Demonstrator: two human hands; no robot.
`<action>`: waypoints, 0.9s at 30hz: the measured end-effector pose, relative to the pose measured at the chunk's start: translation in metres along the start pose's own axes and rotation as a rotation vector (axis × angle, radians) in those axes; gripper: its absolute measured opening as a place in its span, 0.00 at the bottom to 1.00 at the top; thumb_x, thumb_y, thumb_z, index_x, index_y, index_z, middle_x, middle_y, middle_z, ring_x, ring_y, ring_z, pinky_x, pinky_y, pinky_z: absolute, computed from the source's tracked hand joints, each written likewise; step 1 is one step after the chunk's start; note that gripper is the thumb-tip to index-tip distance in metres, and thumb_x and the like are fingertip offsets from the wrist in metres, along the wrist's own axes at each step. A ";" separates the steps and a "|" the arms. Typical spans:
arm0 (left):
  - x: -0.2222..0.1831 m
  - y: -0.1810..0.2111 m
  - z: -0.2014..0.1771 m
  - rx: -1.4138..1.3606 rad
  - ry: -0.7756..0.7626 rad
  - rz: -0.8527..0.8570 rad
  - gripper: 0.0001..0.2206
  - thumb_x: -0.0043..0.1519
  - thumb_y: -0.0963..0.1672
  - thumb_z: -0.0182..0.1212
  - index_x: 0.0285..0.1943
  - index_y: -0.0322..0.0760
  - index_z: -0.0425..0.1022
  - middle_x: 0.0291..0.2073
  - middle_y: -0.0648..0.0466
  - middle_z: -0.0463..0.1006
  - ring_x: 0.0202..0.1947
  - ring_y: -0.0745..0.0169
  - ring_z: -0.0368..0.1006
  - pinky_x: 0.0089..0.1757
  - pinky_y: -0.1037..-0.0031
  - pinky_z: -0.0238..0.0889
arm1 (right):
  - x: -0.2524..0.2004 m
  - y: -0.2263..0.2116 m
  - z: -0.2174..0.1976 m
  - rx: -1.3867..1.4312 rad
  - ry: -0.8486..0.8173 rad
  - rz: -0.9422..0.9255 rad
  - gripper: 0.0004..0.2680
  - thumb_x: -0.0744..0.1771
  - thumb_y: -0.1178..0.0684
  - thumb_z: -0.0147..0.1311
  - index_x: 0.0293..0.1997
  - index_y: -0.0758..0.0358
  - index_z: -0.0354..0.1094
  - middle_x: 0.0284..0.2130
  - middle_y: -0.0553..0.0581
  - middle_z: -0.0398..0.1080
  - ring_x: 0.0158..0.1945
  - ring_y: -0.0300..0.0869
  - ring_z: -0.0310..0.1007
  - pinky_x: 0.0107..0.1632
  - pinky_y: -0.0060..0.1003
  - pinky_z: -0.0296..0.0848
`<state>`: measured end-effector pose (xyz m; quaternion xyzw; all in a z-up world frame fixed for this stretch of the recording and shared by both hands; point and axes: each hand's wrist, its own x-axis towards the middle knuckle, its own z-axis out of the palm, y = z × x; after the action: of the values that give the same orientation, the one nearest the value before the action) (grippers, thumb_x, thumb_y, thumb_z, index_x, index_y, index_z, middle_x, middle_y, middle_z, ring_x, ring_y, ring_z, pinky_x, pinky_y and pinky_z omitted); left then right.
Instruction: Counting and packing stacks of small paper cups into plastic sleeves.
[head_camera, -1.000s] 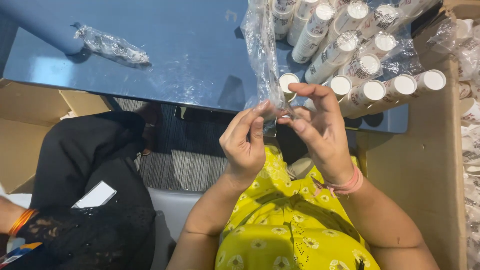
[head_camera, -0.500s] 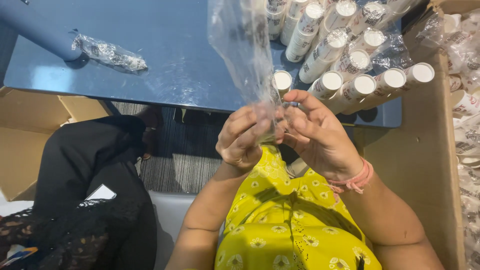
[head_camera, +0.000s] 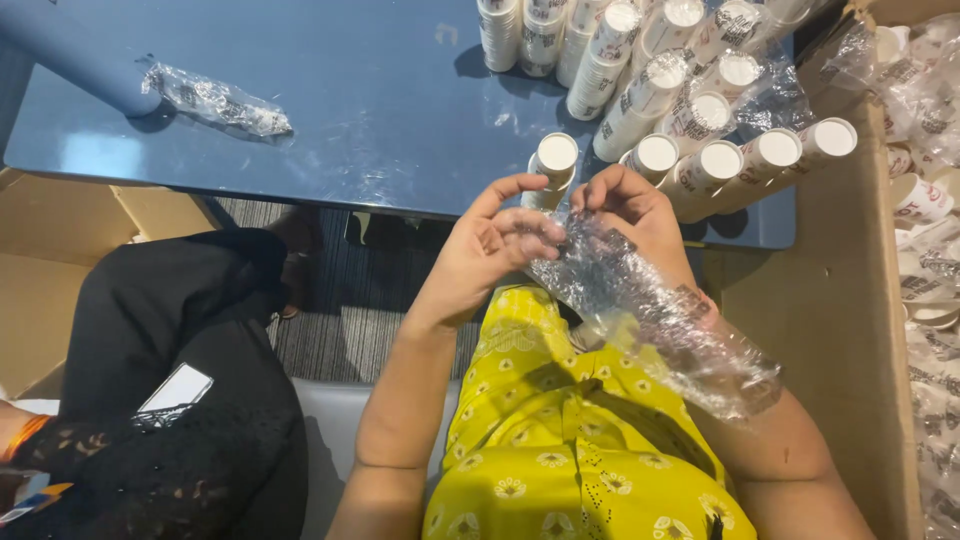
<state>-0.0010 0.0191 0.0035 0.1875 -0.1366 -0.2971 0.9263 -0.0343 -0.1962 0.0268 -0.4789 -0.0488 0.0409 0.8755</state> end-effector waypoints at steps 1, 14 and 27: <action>-0.003 -0.002 -0.001 0.257 -0.019 0.013 0.28 0.67 0.40 0.64 0.74 0.27 0.56 0.53 0.37 0.76 0.48 0.54 0.77 0.52 0.66 0.73 | -0.002 0.001 0.000 -0.119 -0.010 -0.016 0.07 0.66 0.69 0.50 0.43 0.64 0.63 0.41 0.54 0.68 0.43 0.35 0.68 0.46 0.27 0.69; 0.062 0.008 -0.006 0.754 0.211 0.347 0.07 0.68 0.40 0.63 0.50 0.27 0.77 0.36 0.53 0.79 0.34 0.72 0.77 0.34 0.78 0.74 | 0.025 -0.024 0.027 -0.907 0.150 -0.460 0.05 0.66 0.70 0.49 0.40 0.71 0.70 0.47 0.53 0.66 0.50 0.35 0.72 0.55 0.32 0.78; 0.105 0.002 -0.054 0.916 0.341 0.137 0.11 0.66 0.47 0.64 0.45 0.32 0.79 0.16 0.62 0.70 0.13 0.80 0.59 0.18 0.83 0.50 | 0.072 -0.002 0.001 -0.995 0.292 -0.178 0.08 0.68 0.61 0.54 0.52 0.68 0.66 0.33 0.58 0.73 0.24 0.38 0.72 0.26 0.31 0.72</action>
<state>0.1024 -0.0287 -0.0287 0.6120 -0.1117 -0.1098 0.7752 0.0372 -0.1883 0.0325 -0.8316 0.0197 -0.1289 0.5399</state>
